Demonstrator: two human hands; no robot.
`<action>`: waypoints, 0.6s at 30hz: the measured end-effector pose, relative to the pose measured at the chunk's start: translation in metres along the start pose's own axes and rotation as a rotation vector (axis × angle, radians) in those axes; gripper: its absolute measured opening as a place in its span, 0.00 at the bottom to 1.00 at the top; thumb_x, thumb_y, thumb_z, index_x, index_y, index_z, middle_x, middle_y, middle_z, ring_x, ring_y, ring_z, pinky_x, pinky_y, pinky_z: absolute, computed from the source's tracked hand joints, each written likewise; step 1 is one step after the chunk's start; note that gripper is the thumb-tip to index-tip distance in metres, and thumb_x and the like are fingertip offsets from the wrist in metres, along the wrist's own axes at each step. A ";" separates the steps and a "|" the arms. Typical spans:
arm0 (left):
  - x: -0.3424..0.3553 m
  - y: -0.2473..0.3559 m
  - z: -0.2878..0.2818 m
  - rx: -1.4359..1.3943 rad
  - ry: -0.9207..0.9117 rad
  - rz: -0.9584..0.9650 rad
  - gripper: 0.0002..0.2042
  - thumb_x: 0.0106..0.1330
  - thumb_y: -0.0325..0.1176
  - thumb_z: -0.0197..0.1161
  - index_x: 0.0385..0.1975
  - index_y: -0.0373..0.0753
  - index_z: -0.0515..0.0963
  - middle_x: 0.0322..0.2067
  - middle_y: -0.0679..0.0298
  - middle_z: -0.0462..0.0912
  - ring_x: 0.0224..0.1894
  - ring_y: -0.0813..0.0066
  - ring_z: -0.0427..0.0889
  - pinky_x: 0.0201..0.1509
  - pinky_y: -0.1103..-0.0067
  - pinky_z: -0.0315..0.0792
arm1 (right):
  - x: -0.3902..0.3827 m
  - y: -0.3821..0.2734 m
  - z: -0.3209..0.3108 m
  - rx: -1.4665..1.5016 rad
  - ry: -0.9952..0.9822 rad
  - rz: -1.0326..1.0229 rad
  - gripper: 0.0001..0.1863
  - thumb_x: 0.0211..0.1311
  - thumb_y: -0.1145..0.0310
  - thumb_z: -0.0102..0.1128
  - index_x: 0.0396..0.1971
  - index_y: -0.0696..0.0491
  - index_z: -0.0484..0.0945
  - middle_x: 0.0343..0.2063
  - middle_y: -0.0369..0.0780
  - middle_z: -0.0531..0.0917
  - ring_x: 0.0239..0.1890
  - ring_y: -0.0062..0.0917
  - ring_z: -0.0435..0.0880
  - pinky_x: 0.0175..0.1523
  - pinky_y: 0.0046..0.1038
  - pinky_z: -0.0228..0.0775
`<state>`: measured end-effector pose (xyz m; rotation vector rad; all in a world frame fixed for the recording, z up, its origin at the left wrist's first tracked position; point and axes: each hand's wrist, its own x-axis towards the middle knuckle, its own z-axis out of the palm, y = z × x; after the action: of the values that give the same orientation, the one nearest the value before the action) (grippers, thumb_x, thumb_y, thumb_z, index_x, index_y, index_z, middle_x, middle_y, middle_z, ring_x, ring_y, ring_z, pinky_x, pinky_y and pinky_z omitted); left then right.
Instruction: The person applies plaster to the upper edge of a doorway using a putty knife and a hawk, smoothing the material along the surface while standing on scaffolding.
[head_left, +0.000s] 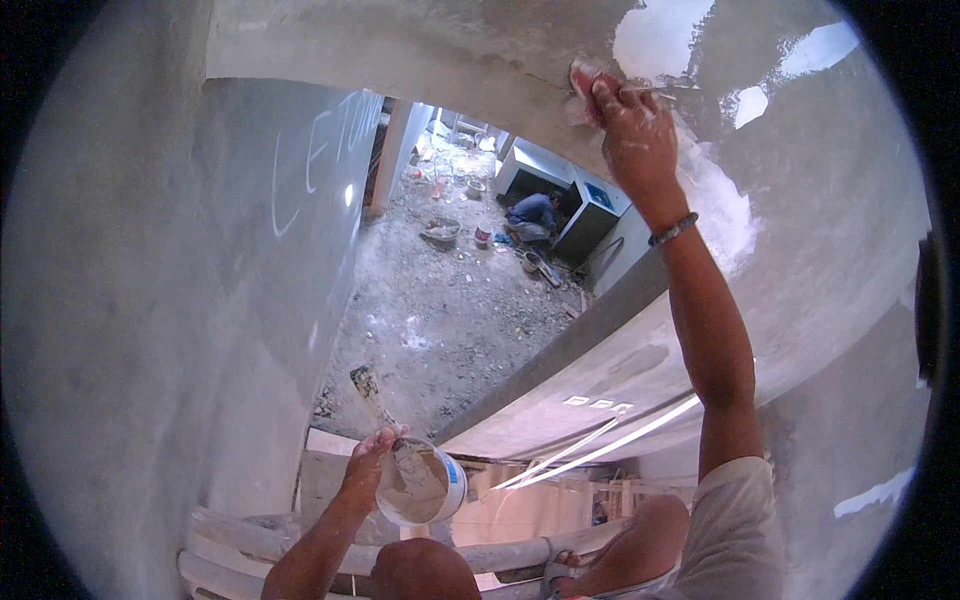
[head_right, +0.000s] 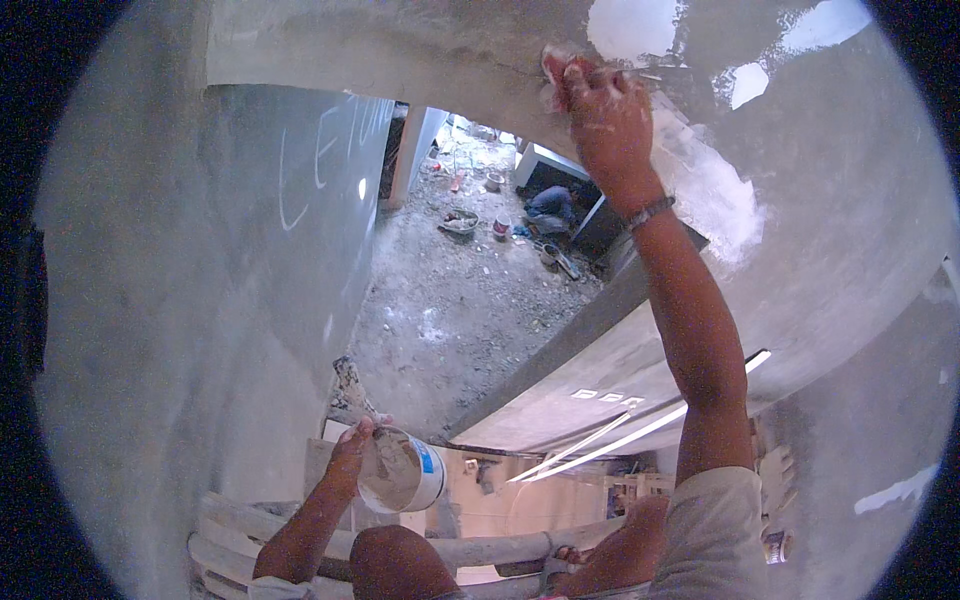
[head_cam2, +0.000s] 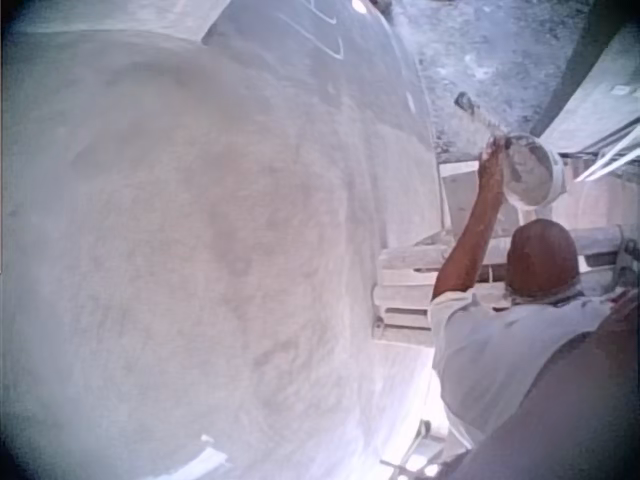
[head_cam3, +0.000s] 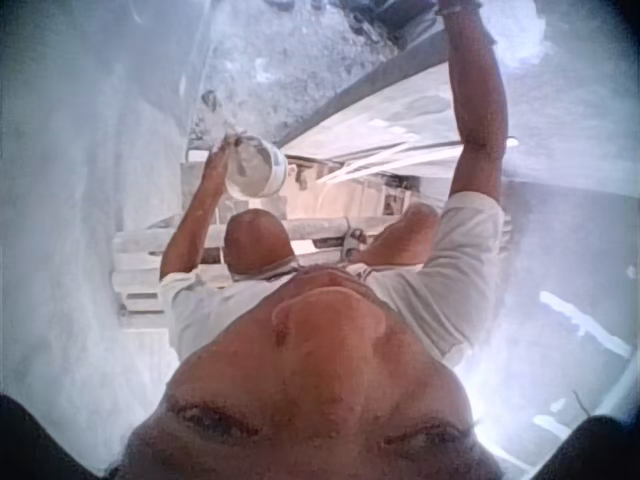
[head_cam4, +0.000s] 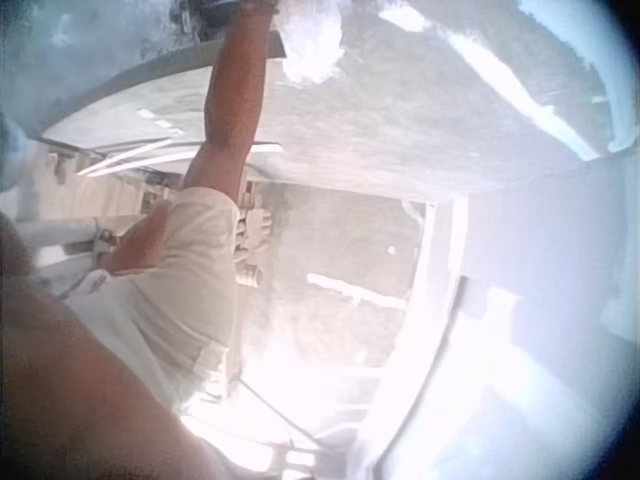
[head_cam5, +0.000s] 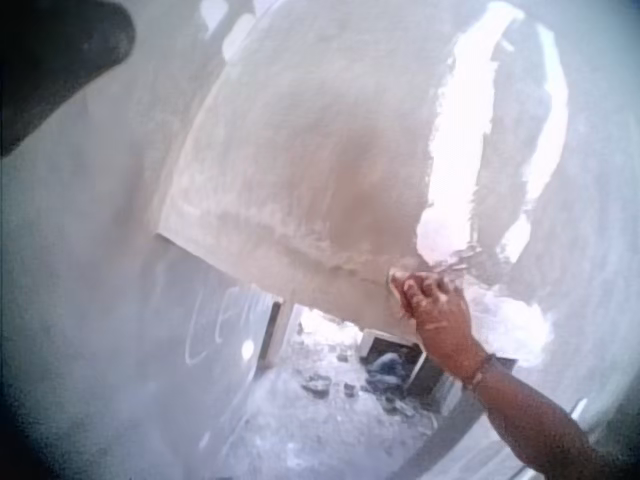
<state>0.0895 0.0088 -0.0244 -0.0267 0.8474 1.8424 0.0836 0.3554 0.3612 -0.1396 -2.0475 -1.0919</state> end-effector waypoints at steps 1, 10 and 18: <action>0.001 -0.001 0.002 0.007 -0.003 0.003 0.29 0.56 0.49 0.66 0.49 0.33 0.71 0.41 0.60 0.78 0.42 0.71 0.78 0.48 0.73 0.73 | -0.012 -0.004 0.007 -0.002 0.017 -0.029 0.19 0.49 0.71 0.54 0.45 0.52 0.74 0.37 0.44 0.79 0.43 0.39 0.75 0.48 0.40 0.65; -0.015 0.000 0.014 0.055 -0.052 0.033 0.26 0.57 0.49 0.65 0.48 0.35 0.73 0.38 0.62 0.78 0.40 0.71 0.78 0.44 0.74 0.74 | -0.074 0.011 -0.007 0.138 -0.248 -0.003 0.20 0.51 0.74 0.52 0.48 0.51 0.74 0.39 0.42 0.80 0.44 0.39 0.75 0.52 0.38 0.65; -0.007 -0.009 0.015 0.151 -0.034 0.002 0.26 0.60 0.52 0.60 0.49 0.36 0.72 0.37 0.62 0.78 0.38 0.70 0.79 0.42 0.71 0.75 | -0.088 -0.003 0.027 -0.006 -0.029 0.011 0.26 0.52 0.75 0.50 0.55 0.57 0.66 0.49 0.48 0.71 0.48 0.39 0.72 0.54 0.45 0.62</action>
<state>0.1056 0.0135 -0.0156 0.1007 0.9604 1.7714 0.1262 0.3958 0.2900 -0.1704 -2.0672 -1.0952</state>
